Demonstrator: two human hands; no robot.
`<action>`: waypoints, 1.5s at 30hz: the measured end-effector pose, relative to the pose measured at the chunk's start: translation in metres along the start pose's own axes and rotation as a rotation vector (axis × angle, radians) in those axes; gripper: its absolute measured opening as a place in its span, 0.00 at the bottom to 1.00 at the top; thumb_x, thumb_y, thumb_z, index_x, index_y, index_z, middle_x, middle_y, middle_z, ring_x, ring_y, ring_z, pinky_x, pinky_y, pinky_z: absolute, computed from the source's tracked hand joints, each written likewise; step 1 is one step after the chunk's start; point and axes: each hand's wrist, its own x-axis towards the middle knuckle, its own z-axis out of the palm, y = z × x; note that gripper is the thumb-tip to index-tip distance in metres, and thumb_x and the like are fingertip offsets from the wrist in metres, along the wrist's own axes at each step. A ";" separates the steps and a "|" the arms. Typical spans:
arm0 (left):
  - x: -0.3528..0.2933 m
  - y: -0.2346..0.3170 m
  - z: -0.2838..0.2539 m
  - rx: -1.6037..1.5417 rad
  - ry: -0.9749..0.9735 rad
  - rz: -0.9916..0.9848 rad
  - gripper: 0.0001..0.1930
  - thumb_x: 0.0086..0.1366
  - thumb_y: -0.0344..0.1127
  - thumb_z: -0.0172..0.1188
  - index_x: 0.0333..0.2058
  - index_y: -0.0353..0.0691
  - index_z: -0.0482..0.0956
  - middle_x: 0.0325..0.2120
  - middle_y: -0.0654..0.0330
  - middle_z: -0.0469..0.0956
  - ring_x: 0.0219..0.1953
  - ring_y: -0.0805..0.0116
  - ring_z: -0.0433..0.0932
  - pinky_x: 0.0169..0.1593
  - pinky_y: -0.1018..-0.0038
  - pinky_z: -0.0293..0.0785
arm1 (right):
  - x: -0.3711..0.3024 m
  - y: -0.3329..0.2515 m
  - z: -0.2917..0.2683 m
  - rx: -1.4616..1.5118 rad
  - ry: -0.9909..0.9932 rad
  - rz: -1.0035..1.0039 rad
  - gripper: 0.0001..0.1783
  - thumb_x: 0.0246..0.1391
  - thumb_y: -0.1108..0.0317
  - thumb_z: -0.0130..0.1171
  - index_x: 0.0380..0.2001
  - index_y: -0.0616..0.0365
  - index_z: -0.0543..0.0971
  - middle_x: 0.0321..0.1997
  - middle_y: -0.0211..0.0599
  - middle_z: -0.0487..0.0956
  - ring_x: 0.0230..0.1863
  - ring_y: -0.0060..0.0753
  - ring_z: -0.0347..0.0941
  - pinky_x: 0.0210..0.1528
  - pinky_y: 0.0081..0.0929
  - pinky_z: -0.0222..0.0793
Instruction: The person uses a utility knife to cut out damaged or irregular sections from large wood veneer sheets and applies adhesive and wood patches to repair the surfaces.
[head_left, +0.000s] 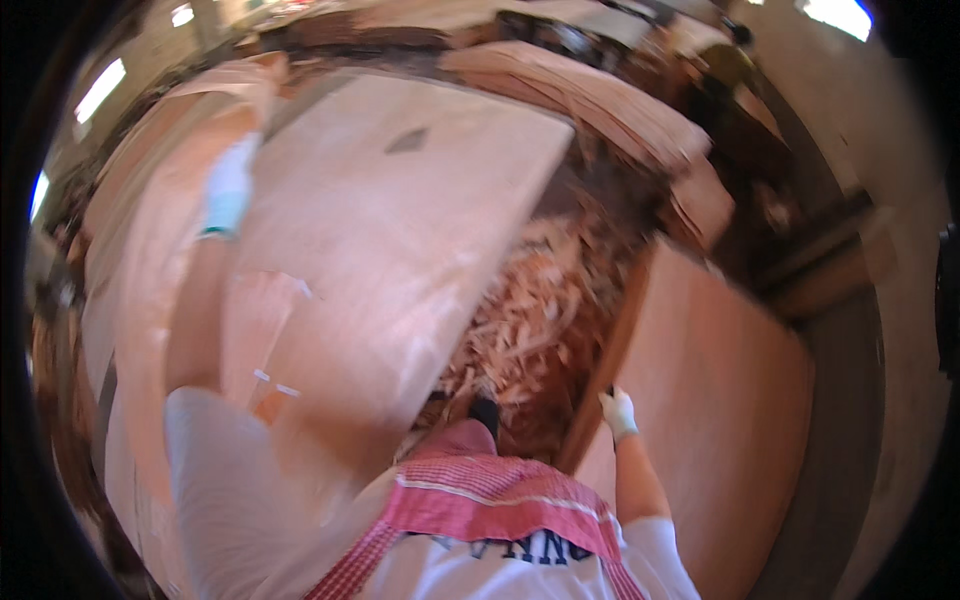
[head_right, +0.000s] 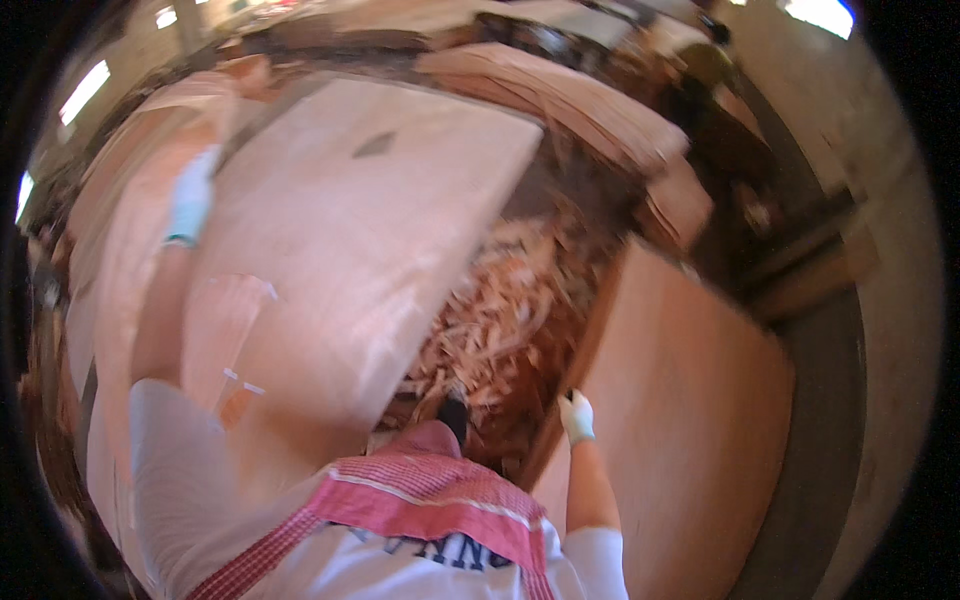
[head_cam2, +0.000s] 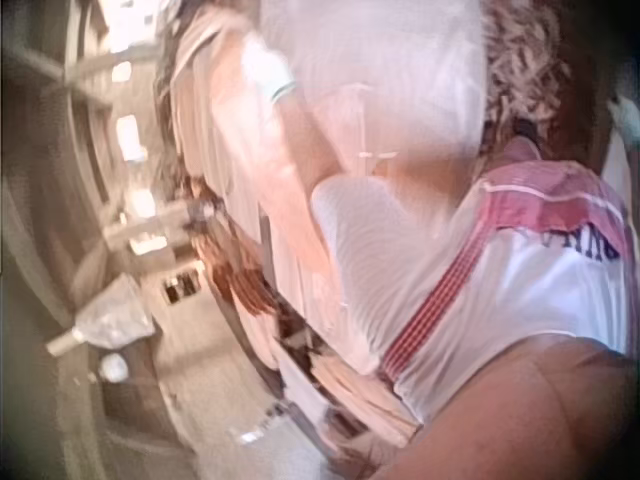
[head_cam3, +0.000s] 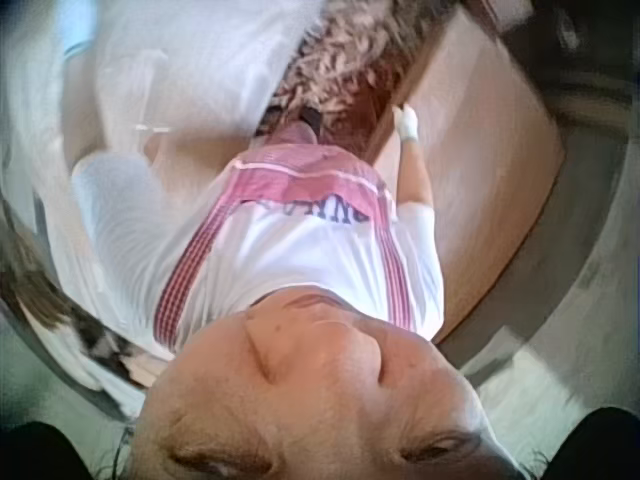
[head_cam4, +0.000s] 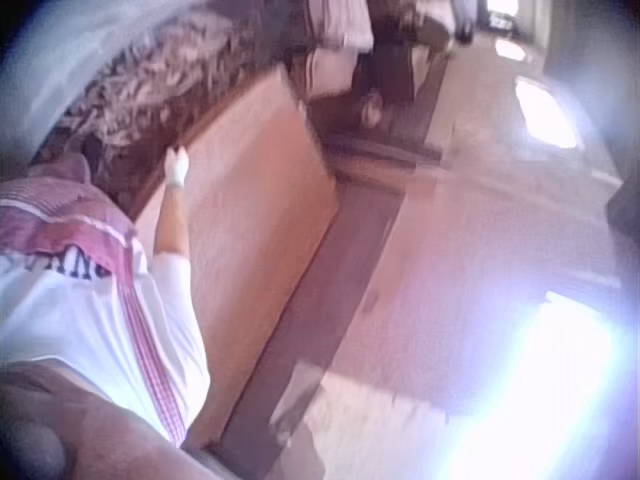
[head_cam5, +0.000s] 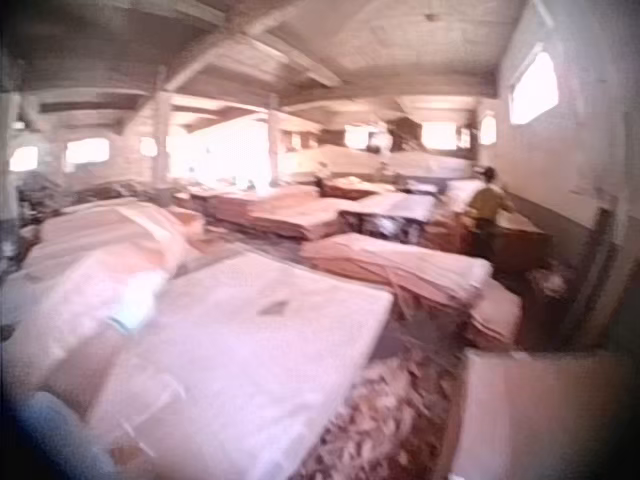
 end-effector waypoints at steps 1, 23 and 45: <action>0.007 -0.001 0.043 -0.078 0.028 -0.047 0.21 0.66 0.30 0.44 0.55 0.39 0.75 0.54 0.47 0.74 0.57 0.55 0.72 0.63 0.65 0.65 | 0.026 0.003 0.005 0.074 0.017 -0.044 0.18 0.53 0.59 0.57 0.37 0.66 0.78 0.35 0.59 0.79 0.39 0.63 0.74 0.43 0.48 0.69; -0.040 0.192 0.366 0.070 -0.584 -0.389 0.22 0.57 0.35 0.56 0.53 0.45 0.73 0.56 0.54 0.70 0.59 0.51 0.68 0.60 0.58 0.66 | 0.506 -0.174 -0.050 0.005 -0.464 -0.518 0.10 0.57 0.66 0.55 0.32 0.62 0.78 0.29 0.43 0.78 0.30 0.40 0.74 0.31 0.37 0.67; -0.013 0.214 0.375 0.196 -0.290 -0.954 0.09 0.57 0.28 0.56 0.37 0.42 0.82 0.37 0.53 0.81 0.43 0.53 0.79 0.49 0.60 0.74 | 0.639 -0.587 0.151 0.444 -1.034 -0.132 0.09 0.55 0.62 0.61 0.24 0.52 0.75 0.16 0.22 0.68 0.14 0.18 0.59 0.15 0.19 0.52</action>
